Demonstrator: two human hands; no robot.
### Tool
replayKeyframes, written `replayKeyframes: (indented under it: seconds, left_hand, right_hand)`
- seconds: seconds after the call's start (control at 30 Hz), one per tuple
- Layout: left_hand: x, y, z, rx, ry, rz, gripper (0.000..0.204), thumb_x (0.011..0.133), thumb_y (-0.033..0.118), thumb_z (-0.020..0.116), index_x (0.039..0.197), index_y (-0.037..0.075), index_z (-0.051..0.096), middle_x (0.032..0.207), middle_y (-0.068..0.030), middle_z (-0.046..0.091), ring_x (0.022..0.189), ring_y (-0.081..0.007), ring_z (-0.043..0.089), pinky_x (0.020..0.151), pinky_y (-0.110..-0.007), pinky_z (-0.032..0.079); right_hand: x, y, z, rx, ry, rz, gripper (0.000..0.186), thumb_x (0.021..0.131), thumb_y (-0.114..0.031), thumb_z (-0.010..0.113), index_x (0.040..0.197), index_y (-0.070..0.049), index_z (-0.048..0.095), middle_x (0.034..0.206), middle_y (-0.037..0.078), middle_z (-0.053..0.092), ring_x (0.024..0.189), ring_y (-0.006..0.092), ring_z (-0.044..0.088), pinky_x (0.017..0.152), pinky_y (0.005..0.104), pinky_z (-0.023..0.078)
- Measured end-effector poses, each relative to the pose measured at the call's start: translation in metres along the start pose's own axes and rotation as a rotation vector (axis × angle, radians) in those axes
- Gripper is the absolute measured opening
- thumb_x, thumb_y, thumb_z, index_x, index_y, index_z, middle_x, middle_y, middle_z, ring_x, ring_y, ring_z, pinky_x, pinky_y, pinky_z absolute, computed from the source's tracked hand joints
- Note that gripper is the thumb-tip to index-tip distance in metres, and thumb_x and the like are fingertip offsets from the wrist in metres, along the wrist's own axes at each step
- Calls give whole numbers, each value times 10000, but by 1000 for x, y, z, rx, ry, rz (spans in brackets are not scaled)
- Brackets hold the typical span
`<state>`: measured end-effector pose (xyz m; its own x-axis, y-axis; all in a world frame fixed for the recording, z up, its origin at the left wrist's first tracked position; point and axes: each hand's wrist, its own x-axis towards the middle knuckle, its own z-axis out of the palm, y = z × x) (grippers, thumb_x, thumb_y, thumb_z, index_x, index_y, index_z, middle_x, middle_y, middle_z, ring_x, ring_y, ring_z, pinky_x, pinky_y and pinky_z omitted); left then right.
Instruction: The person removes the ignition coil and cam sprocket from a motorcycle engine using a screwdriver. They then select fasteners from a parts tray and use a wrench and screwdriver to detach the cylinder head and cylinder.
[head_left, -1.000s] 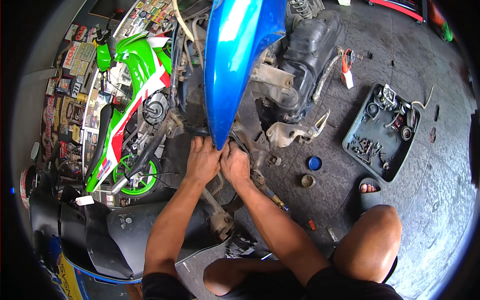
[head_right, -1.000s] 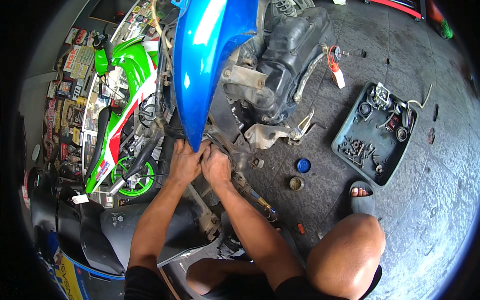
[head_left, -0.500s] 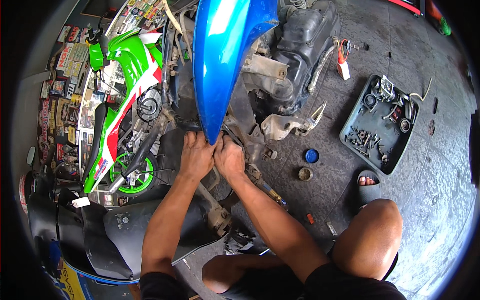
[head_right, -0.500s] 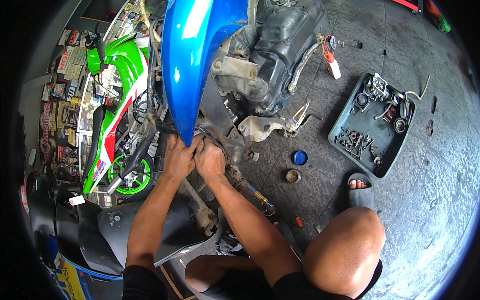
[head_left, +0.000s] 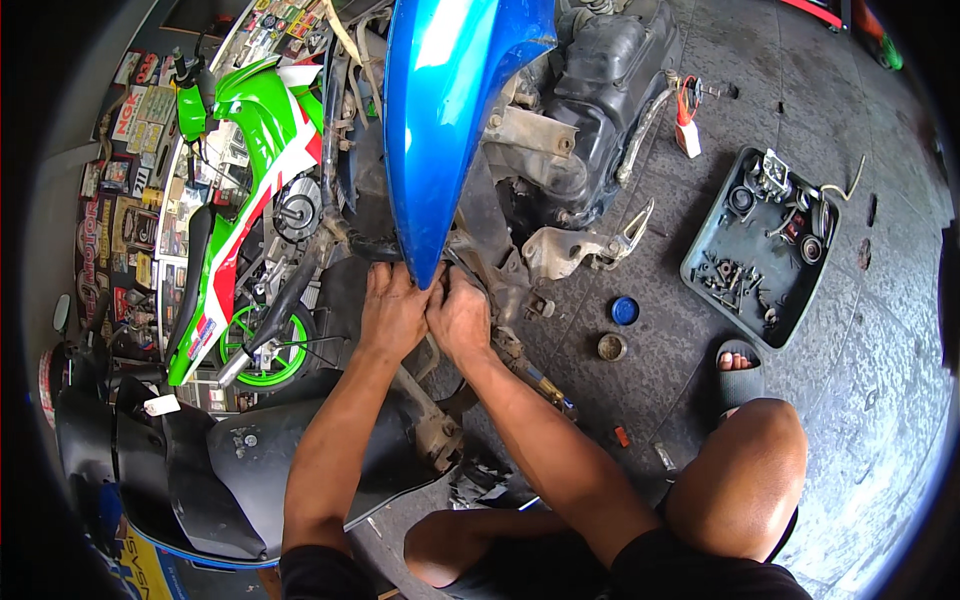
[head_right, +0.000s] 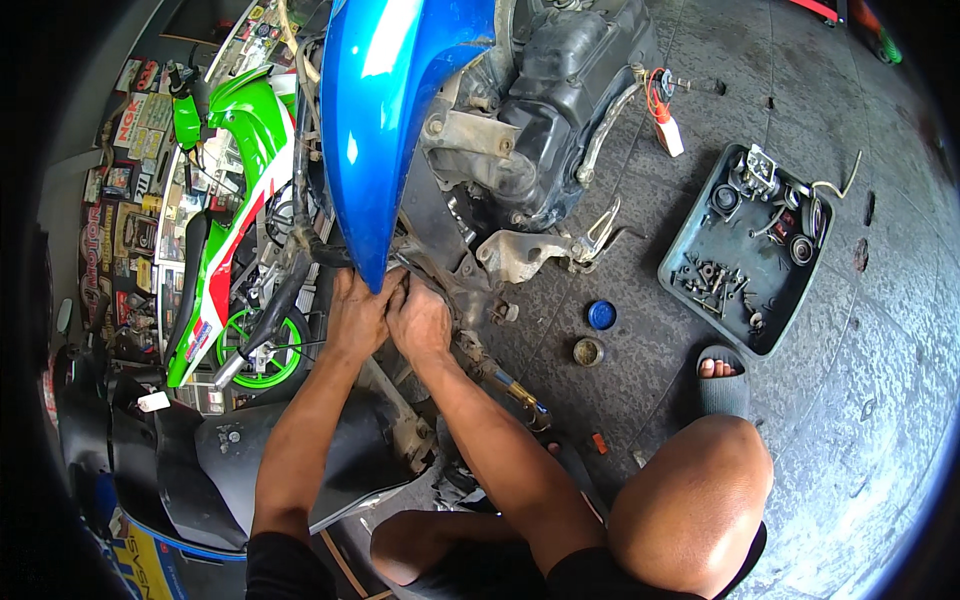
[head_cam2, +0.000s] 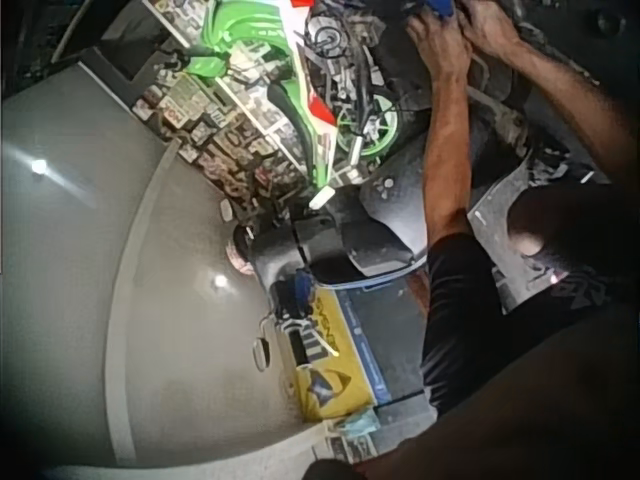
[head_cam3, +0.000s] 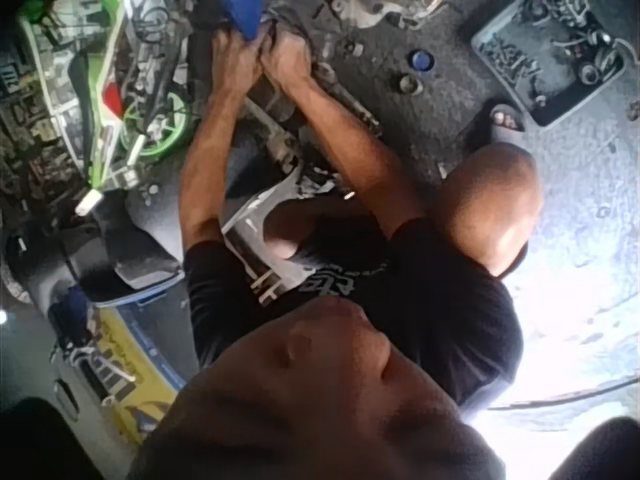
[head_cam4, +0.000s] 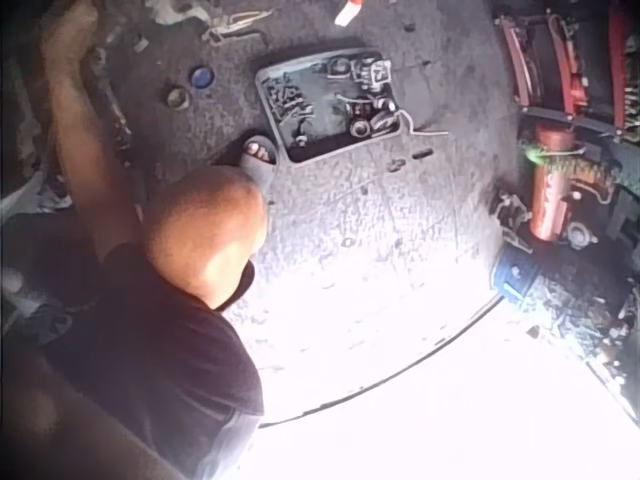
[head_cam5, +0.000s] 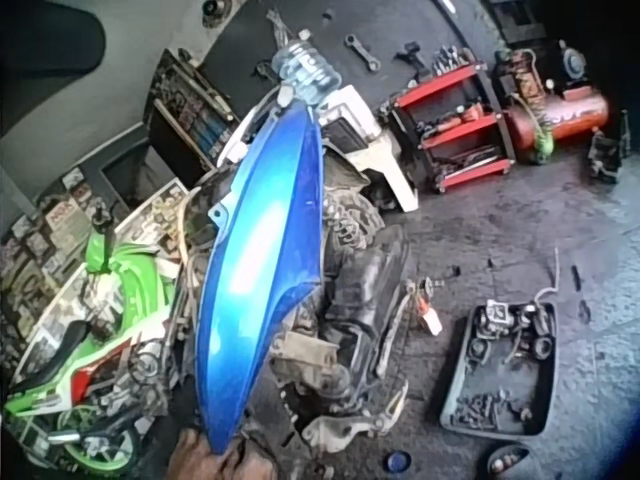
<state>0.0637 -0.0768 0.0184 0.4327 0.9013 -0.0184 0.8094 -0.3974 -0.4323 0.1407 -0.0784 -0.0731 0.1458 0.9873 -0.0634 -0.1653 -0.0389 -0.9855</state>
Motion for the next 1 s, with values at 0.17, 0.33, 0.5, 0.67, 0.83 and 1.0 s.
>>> replayKeyframes:
  seconds: [0.17, 0.33, 0.5, 0.67, 0.83, 1.0]
  left_hand:
    - [1, 2, 0, 20, 48, 1, 443, 807, 142, 677, 1247, 170, 649, 1225, -181, 560, 1058, -424, 499, 937, -496, 430]
    - [-1, 3, -2, 35, 70, 33, 412, 873, 203, 631, 1282, 157, 620, 1136, -155, 572, 1079, -381, 491, 990, -508, 401]
    - [-22, 6, -11, -5, 1, -94, 469, 846, 180, 664, 1311, 158, 604, 1360, -171, 499, 1309, -412, 412, 1096, -541, 355]
    - [-68, 45, -13, -413, 392, -351, 379, 860, 159, 700, 1231, 94, 660, 1296, -197, 566, 1185, -363, 548, 956, -432, 470]
    - [-107, 77, 4, -665, 272, -940, 195, 897, 213, 690, 984, 39, 702, 872, -177, 685, 703, -375, 645, 606, -390, 510]
    - [-81, 96, 37, -1174, 716, -938, 169, 920, 174, 665, 942, 10, 699, 735, -175, 646, 550, -190, 558, 547, -352, 446]
  right_hand:
    - [4, -7, -5, -34, -17, -3, 231, 929, -164, 554, 983, 59, 587, 824, 354, 634, 823, 519, 635, 741, 562, 498]
    - [0, -3, -5, -81, -96, 96, 321, 963, -259, 517, 1004, 47, 606, 895, 351, 647, 879, 514, 637, 793, 562, 499]
    - [-28, -12, -19, -34, -166, 105, 375, 980, -316, 526, 1013, 49, 603, 913, 336, 661, 906, 516, 633, 811, 558, 489]
    - [-59, 20, -32, 356, -277, 321, 305, 983, -249, 565, 982, 41, 657, 826, 113, 667, 797, 196, 596, 748, 355, 471]
    - [-77, 35, -60, 306, -415, 357, 199, 959, -172, 589, 916, 5, 667, 767, -11, 597, 695, 95, 489, 645, 266, 420]
    - [-78, 27, -90, 99, -681, 393, 191, 960, -180, 556, 954, -19, 660, 705, 0, 576, 599, 86, 491, 545, 246, 387]
